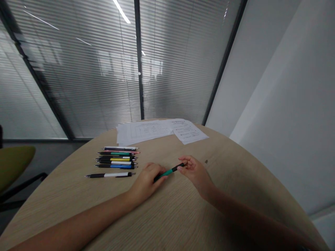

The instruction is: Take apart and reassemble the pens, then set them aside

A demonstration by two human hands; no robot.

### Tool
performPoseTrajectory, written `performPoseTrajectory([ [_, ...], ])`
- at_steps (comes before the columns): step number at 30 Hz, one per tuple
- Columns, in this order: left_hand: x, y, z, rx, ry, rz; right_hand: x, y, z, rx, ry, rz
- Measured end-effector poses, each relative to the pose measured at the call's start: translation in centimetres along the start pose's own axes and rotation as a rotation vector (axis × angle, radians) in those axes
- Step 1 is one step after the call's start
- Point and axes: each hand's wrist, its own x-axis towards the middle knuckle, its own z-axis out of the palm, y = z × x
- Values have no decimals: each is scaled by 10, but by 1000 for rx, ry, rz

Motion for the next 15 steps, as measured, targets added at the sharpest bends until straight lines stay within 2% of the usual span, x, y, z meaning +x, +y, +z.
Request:
performPoseTrajectory([
  [10, -3, 1, -1, 52, -33, 111, -10, 0, 4, -117, -65, -1],
  [15, -2, 2, -2, 50, -25, 74, -6, -5, -3, -250, -102, -70],
])
